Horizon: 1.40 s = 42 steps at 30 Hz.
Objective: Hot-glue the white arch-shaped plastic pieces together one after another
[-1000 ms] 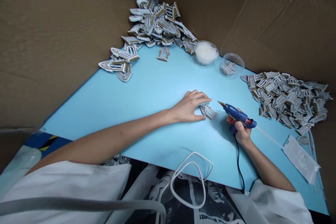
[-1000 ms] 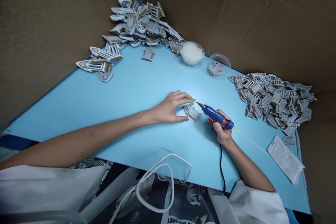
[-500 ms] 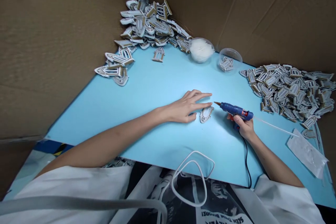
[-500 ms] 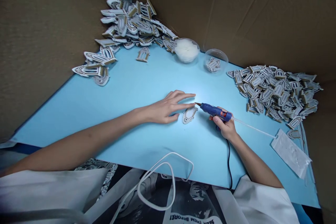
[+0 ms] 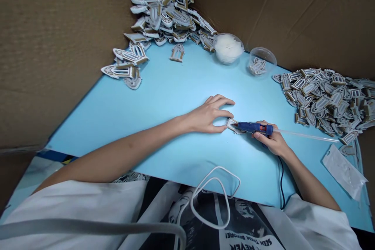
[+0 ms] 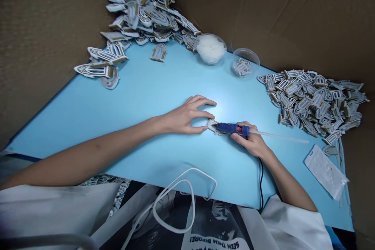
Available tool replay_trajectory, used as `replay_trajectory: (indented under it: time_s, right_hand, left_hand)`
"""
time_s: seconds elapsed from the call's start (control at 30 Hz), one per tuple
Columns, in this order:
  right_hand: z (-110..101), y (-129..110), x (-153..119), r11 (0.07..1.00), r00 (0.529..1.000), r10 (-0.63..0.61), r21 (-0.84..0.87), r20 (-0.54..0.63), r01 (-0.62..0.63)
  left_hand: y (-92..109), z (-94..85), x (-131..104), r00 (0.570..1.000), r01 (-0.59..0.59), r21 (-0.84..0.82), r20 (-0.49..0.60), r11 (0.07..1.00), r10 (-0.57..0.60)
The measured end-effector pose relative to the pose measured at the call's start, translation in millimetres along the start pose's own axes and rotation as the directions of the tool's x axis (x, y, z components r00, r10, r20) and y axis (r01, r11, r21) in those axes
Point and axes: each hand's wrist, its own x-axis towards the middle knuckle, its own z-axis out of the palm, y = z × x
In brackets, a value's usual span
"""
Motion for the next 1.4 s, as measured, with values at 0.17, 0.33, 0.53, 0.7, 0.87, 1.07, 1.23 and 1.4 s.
replay_trajectory:
  time_s: [0.17, 0.33, 0.53, 0.7, 0.87, 1.07, 1.23, 1.4]
  right_hand:
    - [3.4, -1.7, 1.3, 0.998, 1.0, -0.021, -0.062, 0.004, 0.022]
    - [6.2, -3.0, 1.5, 0.995, 0.999, -0.042, -0.095, -0.006, 0.041]
    - [5.9, -4.8, 1.6, 0.987, 1.0, -0.027, -0.156, -0.007, 0.026]
    - [5.4, -5.2, 1.4, 0.984, 0.999, -0.039, -0.172, -0.001, 0.038]
    - [5.8, -4.9, 1.0, 0.985, 1.0, -0.018, -0.169, -0.001, 0.018]
    - [6.2, -5.4, 1.3, 0.989, 1.0, 0.003, -0.15, -0.005, -0.004]
    - [6.4, -6.3, 1.2, 0.99, 1.0, 0.003, -0.143, -0.009, -0.004]
    - [6.7, -6.2, 0.9, 0.991, 1.0, 0.005, -0.137, -0.02, -0.008]
  left_hand:
    - [-1.9, 0.9, -0.4, 1.0, -0.004, -0.006, -0.013, 1.0, 0.004]
    - [-4.7, 1.0, -1.3, 1.0, -0.008, -0.008, -0.011, 1.0, 0.007]
    - [-7.1, -0.5, -3.2, 1.0, -0.019, -0.031, 0.004, 0.999, 0.019]
    - [-8.1, -0.3, -3.0, 1.0, -0.003, -0.042, 0.027, 0.999, 0.004]
    - [-8.1, -0.2, -2.6, 1.0, -0.003, -0.039, 0.029, 0.999, 0.004]
    - [-8.7, -0.4, -2.9, 1.0, 0.014, -0.062, 0.029, 0.998, -0.012]
    - [-8.4, -1.0, -2.7, 0.999, 0.022, -0.07, 0.031, 0.997, -0.02]
    - [-8.6, -0.7, -2.3, 0.999, 0.017, -0.071, 0.03, 0.997, -0.015]
